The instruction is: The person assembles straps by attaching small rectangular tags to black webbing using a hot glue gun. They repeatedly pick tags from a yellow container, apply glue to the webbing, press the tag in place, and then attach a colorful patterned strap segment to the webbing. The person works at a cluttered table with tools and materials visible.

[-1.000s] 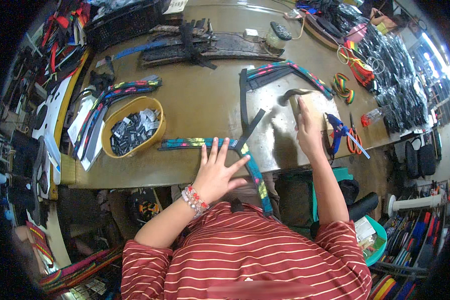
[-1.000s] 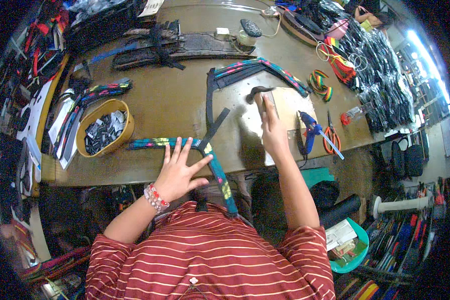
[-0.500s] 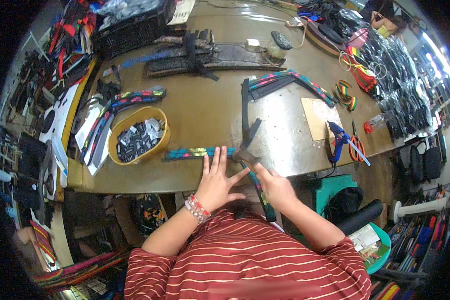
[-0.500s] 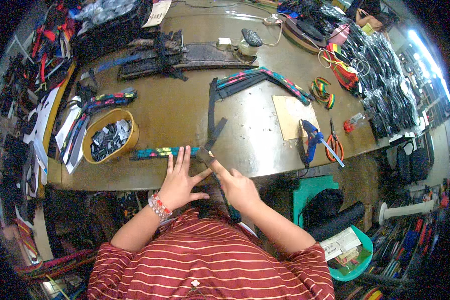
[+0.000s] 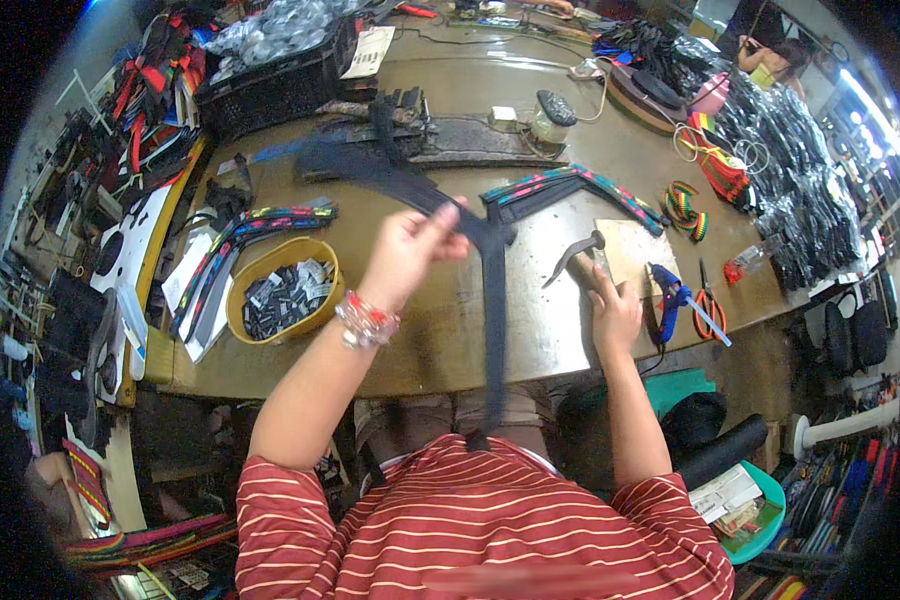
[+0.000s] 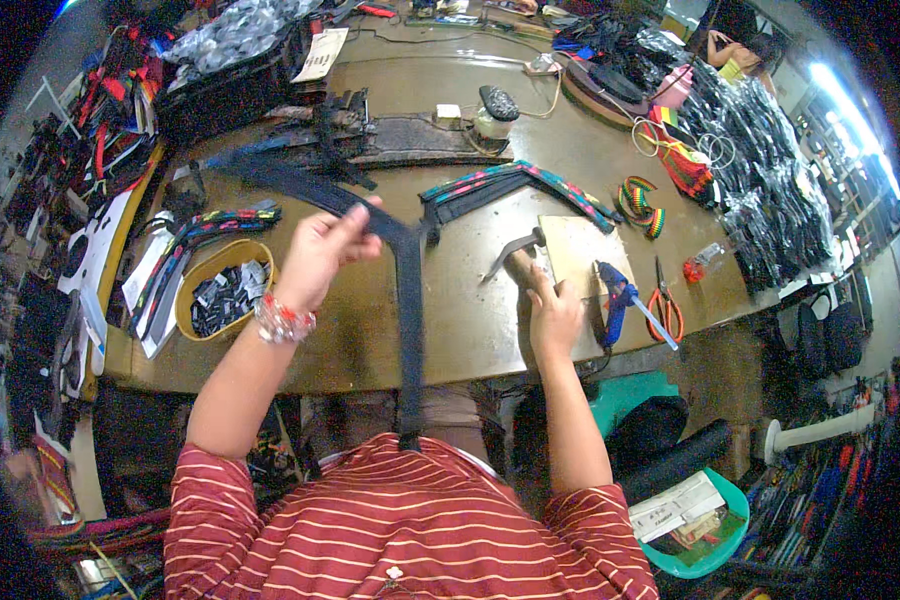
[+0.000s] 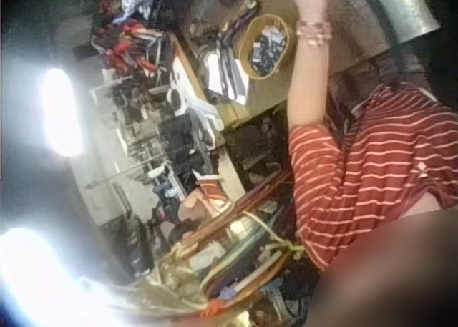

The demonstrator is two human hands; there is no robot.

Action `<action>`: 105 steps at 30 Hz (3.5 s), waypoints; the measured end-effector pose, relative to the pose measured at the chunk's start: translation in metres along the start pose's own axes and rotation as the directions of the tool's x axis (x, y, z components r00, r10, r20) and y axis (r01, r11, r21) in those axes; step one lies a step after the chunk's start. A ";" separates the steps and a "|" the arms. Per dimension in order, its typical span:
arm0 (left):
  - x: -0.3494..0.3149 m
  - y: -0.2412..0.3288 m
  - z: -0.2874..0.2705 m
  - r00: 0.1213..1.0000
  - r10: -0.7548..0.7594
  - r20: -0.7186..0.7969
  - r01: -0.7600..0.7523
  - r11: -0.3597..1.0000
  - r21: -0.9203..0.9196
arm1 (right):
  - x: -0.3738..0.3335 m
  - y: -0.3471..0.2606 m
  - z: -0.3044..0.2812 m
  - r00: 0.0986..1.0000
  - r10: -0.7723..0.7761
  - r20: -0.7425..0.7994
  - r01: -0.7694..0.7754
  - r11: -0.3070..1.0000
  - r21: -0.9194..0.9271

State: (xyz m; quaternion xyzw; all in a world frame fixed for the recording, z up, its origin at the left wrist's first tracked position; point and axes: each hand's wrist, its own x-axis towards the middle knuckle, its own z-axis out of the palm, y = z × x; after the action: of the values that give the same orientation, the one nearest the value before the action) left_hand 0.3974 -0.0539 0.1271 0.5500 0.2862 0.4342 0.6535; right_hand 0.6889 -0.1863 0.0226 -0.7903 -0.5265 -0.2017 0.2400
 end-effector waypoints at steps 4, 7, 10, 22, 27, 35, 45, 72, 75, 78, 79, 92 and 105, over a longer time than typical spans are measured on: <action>-0.038 -0.020 -0.019 0.934 -0.310 -0.179 0.216 0.887 -0.408 | 0.007 -0.003 -0.012 0.991 0.051 0.128 -0.056 0.998 0.036; -0.078 -0.034 -0.025 0.837 -0.511 0.195 0.547 0.769 -0.332 | 0.029 -0.024 -0.024 0.999 -0.046 0.022 0.042 0.986 0.162; -0.068 -0.049 -0.025 0.985 -0.070 0.161 -0.041 0.800 0.598 | 0.053 -0.073 -0.020 0.988 -0.130 0.080 0.095 0.934 0.344; -0.019 -0.106 0.000 0.939 0.329 -0.098 -0.121 0.585 0.802 | 0.100 -0.180 0.072 0.887 -0.118 0.446 -0.050 0.937 0.347; -0.020 -0.105 0.006 0.949 0.309 -0.070 -0.122 0.559 0.820 | 0.098 -0.177 0.078 0.885 -0.241 0.397 0.170 0.964 0.205; -0.029 -0.101 0.007 0.925 0.377 -0.051 -0.188 0.570 0.800 | 0.089 -0.153 -0.024 0.785 -0.373 0.495 -0.180 0.627 0.758; -0.035 -0.091 0.007 0.917 0.381 0.117 -0.276 0.396 0.876 | -0.018 -0.139 0.005 0.911 -0.395 0.121 0.247 0.754 0.609; -0.073 0.018 -0.101 0.991 0.133 -0.010 -0.043 0.389 0.920 | -0.022 -0.150 -0.006 0.922 -0.355 0.157 0.231 0.828 0.511; -0.080 0.038 -0.164 0.922 0.173 -0.347 0.358 -0.034 0.933 | -0.023 -0.147 -0.002 0.932 -0.324 0.160 0.180 0.802 0.570; -0.085 0.020 -0.190 0.938 0.260 -0.231 0.278 -0.164 0.946 | -0.023 -0.144 0.001 0.923 -0.367 0.119 0.244 0.793 0.558; -0.086 0.016 -0.196 0.957 0.235 -0.169 0.214 -0.182 0.960 | -0.024 -0.143 0.002 0.917 -0.385 0.109 0.268 0.793 0.547; -0.085 0.010 -0.105 0.906 0.052 -0.421 -0.074 0.997 -0.037 | -0.006 -0.163 -0.057 0.946 -0.159 0.283 -0.245 0.222 0.944; -0.096 -0.031 0.053 0.957 0.088 -0.277 -0.117 0.989 -0.089 | -0.012 -0.168 -0.077 0.854 -0.093 0.511 -0.519 -0.207 0.829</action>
State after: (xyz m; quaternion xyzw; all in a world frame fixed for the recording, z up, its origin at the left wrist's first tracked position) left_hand 0.4059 -0.1641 0.0998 0.4643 0.3213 0.5535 0.6123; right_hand 0.5232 -0.1853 0.1058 -0.4246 -0.3740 0.4806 0.6700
